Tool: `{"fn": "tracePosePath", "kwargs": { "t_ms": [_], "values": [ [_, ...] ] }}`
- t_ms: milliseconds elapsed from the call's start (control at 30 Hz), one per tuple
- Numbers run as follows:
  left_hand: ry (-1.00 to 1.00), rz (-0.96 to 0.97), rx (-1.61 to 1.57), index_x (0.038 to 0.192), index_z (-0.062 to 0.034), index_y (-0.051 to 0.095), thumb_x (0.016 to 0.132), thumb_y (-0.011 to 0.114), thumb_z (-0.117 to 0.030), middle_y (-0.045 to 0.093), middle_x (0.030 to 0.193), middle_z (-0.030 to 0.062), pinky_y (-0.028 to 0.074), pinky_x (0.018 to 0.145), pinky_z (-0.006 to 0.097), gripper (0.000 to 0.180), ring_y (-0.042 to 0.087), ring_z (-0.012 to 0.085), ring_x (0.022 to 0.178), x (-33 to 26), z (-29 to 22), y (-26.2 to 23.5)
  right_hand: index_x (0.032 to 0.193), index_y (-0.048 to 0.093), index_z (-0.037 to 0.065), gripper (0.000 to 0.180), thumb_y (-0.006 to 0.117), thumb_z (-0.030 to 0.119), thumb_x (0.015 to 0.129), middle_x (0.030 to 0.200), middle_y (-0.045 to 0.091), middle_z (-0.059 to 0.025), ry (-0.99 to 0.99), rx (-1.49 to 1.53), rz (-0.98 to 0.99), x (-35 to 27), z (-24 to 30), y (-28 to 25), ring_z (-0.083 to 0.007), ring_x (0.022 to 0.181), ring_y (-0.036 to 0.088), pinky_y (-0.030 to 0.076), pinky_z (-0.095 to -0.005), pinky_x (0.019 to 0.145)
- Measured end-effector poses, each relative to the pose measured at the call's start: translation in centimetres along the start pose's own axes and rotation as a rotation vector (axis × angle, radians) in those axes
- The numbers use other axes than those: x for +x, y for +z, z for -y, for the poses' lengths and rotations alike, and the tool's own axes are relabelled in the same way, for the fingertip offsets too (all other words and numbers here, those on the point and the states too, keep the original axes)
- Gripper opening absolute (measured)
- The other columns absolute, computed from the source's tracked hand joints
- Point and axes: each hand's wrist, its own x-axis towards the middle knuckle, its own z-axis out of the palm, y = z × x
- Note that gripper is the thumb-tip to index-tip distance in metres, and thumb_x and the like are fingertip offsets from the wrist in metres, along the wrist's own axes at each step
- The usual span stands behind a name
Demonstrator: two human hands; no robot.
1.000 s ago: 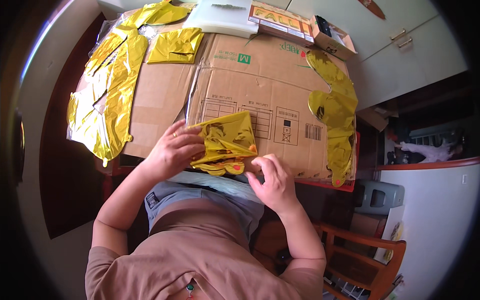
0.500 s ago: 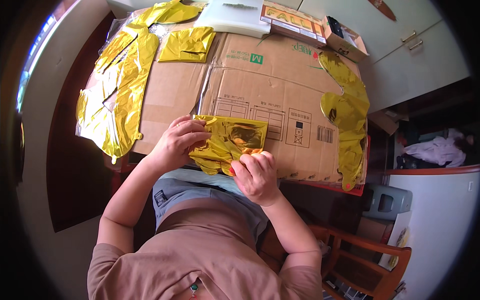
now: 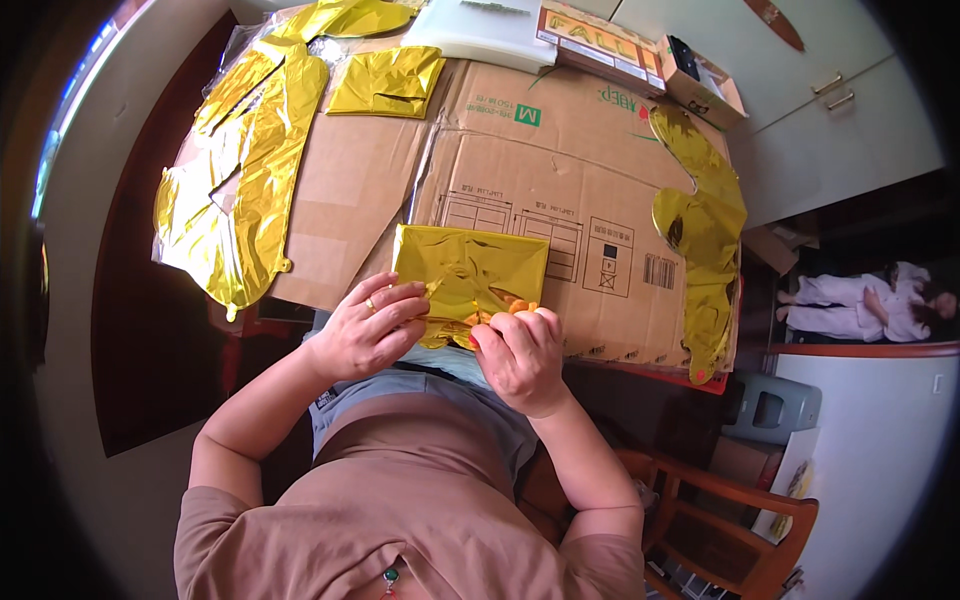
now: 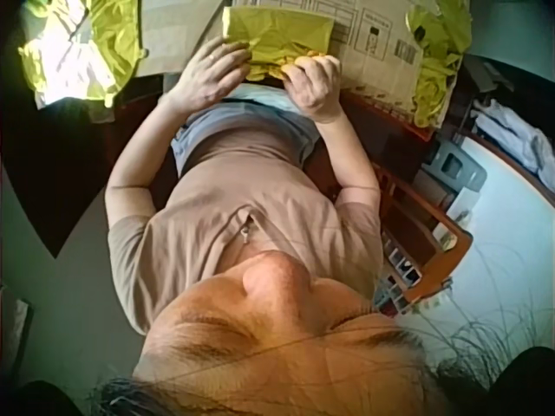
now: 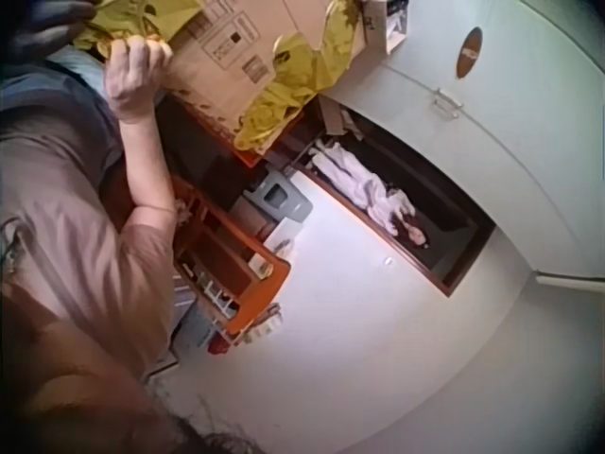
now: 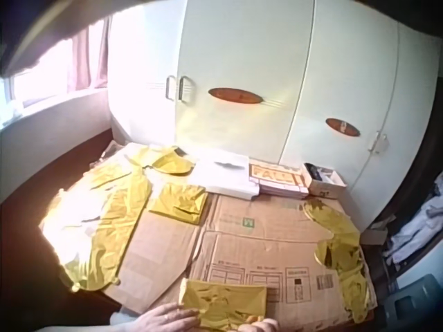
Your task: Folding gold-colored foil packaging sheets at a workstation.
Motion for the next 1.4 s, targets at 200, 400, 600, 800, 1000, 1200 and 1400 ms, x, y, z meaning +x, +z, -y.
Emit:
{"fn": "tracePosePath", "kwargs": {
  "t_ms": [200, 400, 600, 800, 1000, 1200, 1400],
  "values": [
    [-0.022, -0.074, -0.031, 0.097, -0.0056, 0.066, 0.079, 0.075, -0.006, 0.066, 0.112, 0.0102, 0.051, 0.099, 0.046, 0.02, 0.066, 0.0278, 0.113, 0.2, 0.2, 1.2, 0.099, 0.07, 0.012, 0.034, 0.081, 0.005, 0.068, 0.092, 0.056, -0.0014, 0.03, -0.004, 0.053, 0.4, 0.2, -0.5, -0.0234, 0.085, 0.055, 0.043, -0.0403, 0.082],
    [-0.208, -0.076, -0.226, 0.095, -0.0061, 0.067, 0.08, 0.076, -0.004, 0.067, 0.109, 0.0079, 0.05, 0.094, 0.042, 0.018, 0.067, 0.0265, 0.106, 0.8, 0.2, 1.2, 0.097, 0.071, 0.013, 0.03, 0.083, 0.008, 0.07, 0.09, 0.055, -0.0006, 0.111, -0.001, 0.108, 1.1, 0.4, -1.3, -0.0231, 0.086, 0.054, 0.042, -0.0398, 0.082],
    [-0.311, -0.007, -0.281, 0.094, -0.0067, 0.067, 0.085, 0.075, -0.01, 0.067, 0.105, 0.0066, 0.045, 0.097, 0.042, 0.012, 0.064, 0.0269, 0.099, 1.6, 0.6, 0.9, 0.089, 0.068, 0.014, 0.023, 0.084, 0.01, 0.072, 0.09, 0.057, -0.001, 0.224, 0.037, 0.16, 1.9, 0.0, -1.3, -0.0247, 0.088, 0.055, 0.042, -0.0402, 0.082],
    [-0.306, 0.016, -0.268, 0.094, -0.0067, 0.067, 0.085, 0.075, -0.01, 0.068, 0.098, 0.0064, 0.046, 0.093, 0.041, 0.012, 0.064, 0.0277, 0.095, 2.1, 1.2, 0.7, 0.087, 0.064, 0.011, 0.024, 0.085, 0.013, 0.075, 0.093, 0.062, -0.0053, 0.408, 0.177, 0.3, 3.5, -1.3, -1.5, -0.0288, 0.091, 0.06, 0.045, -0.0419, 0.084],
    [-0.413, 0.034, -0.301, 0.096, -0.0086, 0.068, 0.084, 0.075, -0.009, 0.069, 0.095, 0.0058, 0.047, 0.089, 0.041, 0.014, 0.065, 0.0274, 0.091, 2.3, 1.1, 0.8, 0.085, 0.068, 0.002, 0.025, 0.079, 0.024, 0.083, 0.083, 0.068, -0.0132, 0.539, 0.292, 0.555, 5.9, -2.9, -1.7, -0.0327, 0.085, 0.067, 0.05, -0.0447, 0.081],
    [-0.356, -0.004, -0.18, 0.103, -0.0111, 0.069, 0.083, 0.073, -0.004, 0.067, 0.103, 0.0042, 0.047, 0.089, 0.04, 0.022, 0.065, 0.025, 0.093, 1.7, 0.7, 1.6, 0.085, 0.068, 0.003, 0.025, 0.077, 0.027, 0.087, 0.081, 0.068, -0.0125, 0.553, 0.231, 0.621, 6.7, -2.8, -1.7, -0.0323, 0.082, 0.067, 0.05, -0.0453, 0.08],
    [-0.271, -0.011, -0.126, 0.114, -0.0115, 0.069, 0.081, 0.073, -0.004, 0.067, 0.111, 0.0044, 0.046, 0.09, 0.041, 0.034, 0.064, 0.0237, 0.097, 1.2, 0.8, 2.1, 0.082, 0.065, 0.005, 0.026, 0.077, 0.028, 0.087, 0.078, 0.066, -0.0091, 0.494, 0.133, 0.545, 6.1, -2.2, -1.0, -0.0299, 0.077, 0.066, 0.047, -0.0454, 0.076]
  ]
}}
